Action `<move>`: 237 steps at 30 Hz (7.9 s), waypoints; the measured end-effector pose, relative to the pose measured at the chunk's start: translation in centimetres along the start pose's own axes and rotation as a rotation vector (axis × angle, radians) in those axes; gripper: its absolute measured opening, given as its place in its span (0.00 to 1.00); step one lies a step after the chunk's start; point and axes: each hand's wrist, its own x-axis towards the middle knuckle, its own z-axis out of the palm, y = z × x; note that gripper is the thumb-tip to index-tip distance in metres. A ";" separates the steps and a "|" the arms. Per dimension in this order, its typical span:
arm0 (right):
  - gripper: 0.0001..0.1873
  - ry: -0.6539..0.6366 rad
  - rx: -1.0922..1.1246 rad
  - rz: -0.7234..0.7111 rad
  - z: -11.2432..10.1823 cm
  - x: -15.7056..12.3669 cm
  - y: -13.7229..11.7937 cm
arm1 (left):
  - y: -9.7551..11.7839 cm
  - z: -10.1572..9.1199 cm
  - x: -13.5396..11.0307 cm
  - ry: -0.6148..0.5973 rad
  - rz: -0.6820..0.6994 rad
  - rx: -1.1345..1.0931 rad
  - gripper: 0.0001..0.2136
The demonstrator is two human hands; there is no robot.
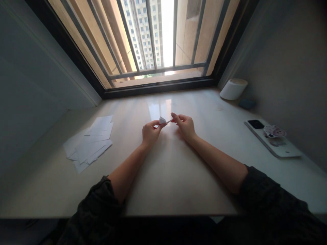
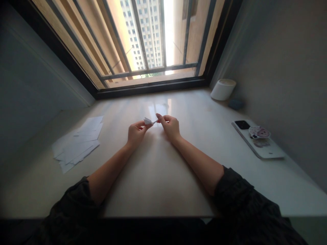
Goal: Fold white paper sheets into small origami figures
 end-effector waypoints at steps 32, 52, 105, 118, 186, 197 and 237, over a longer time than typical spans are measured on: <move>0.22 -0.193 0.222 0.076 0.3 0.0 -0.3 | 0.0 -0.1 0.2 -0.042 -0.034 -0.163 0.15; 0.24 -0.178 0.210 0.092 0.4 0.1 -0.4 | -0.4 0.1 0.3 -0.088 -0.050 -0.281 0.16; 0.19 0.041 -0.119 -0.174 -0.2 -0.3 -0.5 | -0.3 0.3 0.3 -0.074 -0.048 -0.197 0.16; 0.18 -0.035 0.016 -0.055 -0.5 0.6 0.5 | -0.3 0.1 0.2 -0.058 -0.035 -0.096 0.16; 0.20 -0.134 0.073 0.044 -0.6 0.7 0.5 | -0.6 0.3 0.5 -0.088 -0.081 -0.261 0.16; 0.16 -0.089 0.164 0.025 -0.5 0.6 0.1 | -0.4 0.2 0.6 -0.129 -0.066 -0.316 0.16; 0.15 -0.074 -0.066 -0.136 -0.4 0.5 0.4 | -1.0 0.5 0.6 -0.118 -0.064 -0.290 0.16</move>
